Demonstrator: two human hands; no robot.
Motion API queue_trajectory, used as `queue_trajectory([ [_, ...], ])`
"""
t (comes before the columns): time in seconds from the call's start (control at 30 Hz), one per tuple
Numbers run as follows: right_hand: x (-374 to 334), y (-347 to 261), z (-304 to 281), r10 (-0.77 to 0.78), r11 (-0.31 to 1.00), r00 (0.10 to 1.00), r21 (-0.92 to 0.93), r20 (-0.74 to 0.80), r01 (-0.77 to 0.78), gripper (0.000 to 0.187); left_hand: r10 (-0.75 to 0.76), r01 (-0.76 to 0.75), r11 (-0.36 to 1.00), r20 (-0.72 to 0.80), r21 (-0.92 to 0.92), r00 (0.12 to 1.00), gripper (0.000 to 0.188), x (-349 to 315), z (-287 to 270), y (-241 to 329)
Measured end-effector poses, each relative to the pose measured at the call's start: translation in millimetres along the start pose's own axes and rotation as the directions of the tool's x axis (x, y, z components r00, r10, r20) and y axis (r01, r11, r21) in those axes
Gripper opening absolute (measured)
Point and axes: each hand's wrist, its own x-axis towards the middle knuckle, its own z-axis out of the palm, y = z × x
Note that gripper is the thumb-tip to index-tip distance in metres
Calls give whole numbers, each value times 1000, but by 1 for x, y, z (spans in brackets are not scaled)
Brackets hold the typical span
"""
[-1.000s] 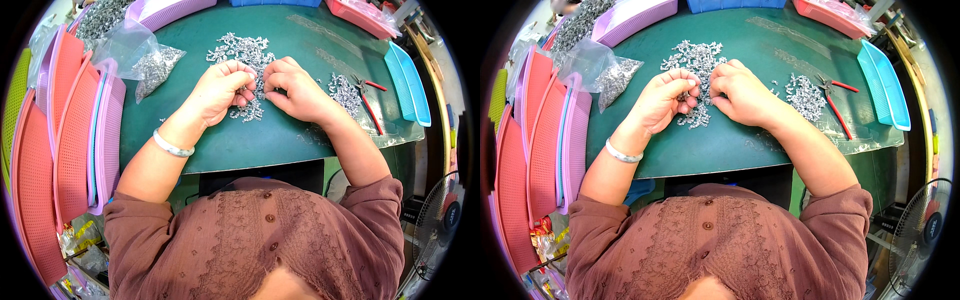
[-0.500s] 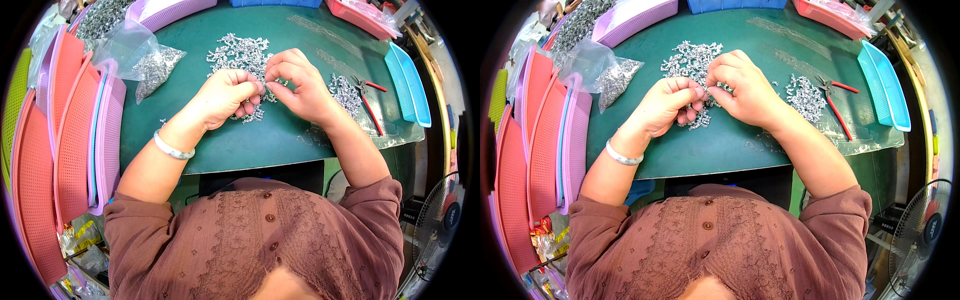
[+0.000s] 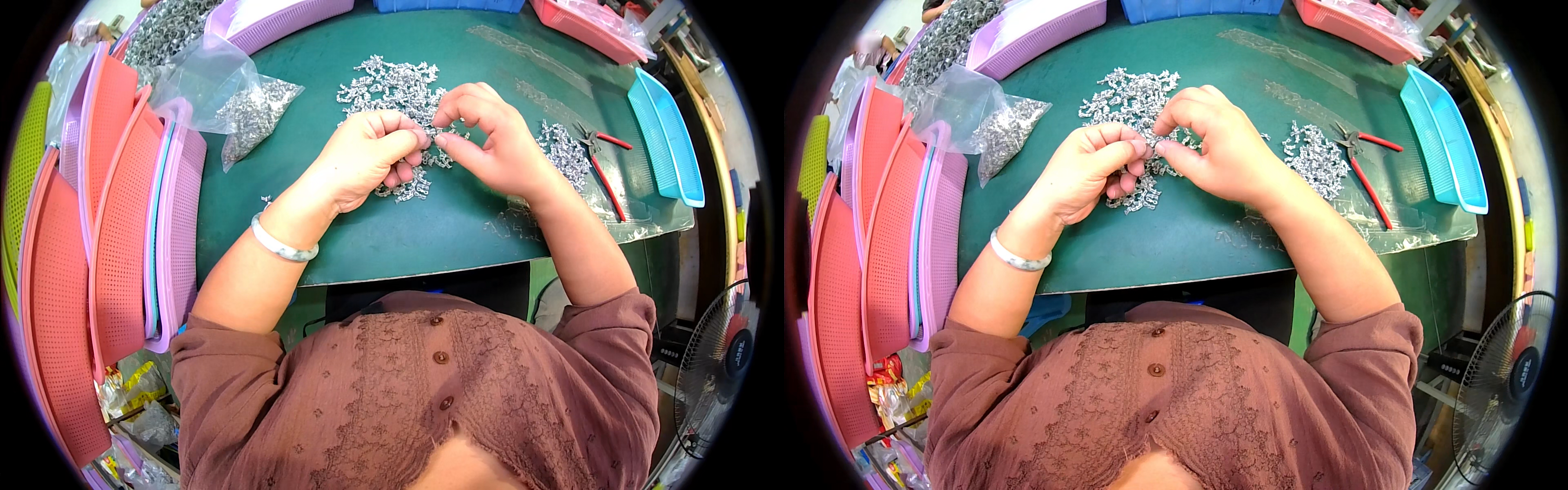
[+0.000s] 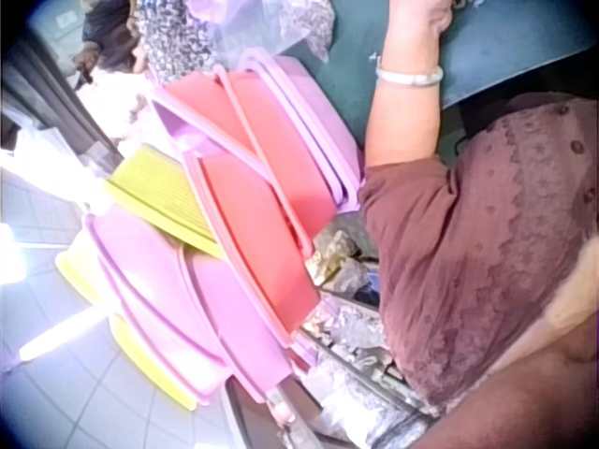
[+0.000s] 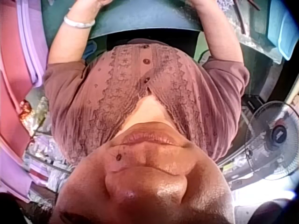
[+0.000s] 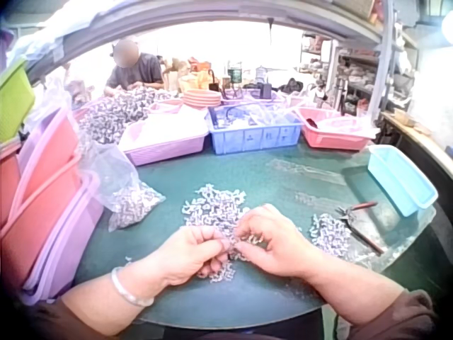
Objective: The person sits at a green workbench and repeatedly picks up small silver metal components, connecting them together by hand. The person works with a pile of these components, occasionally using pliers to assist with the assembly process.
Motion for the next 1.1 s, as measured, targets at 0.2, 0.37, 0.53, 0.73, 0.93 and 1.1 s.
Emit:
queue_trajectory([
  [0.2,0,1,0,29,999,998,44,54,-32,9,33,-33,999,-6,19,999,10,1,0,-1],
  [0.37,-1,2,0,44,997,997,63,65,-49,8,45,-44,999,-10,31,999,10,1,1,-1],
  [0.53,0,2,1,42,997,997,61,62,-46,7,46,-46,999,3,14,999,9,1,0,-2],
  [0.73,0,1,0,36,998,998,56,54,-39,7,43,-43,999,2,14,999,9,1,0,-2],
  [0.93,0,2,0,18,998,999,52,47,-21,7,42,-42,999,-5,24,999,8,0,2,-1],
  [1.1,0,1,0,13,999,999,30,50,-15,7,49,-49,998,11,-26,999,8,0,1,-1],
])
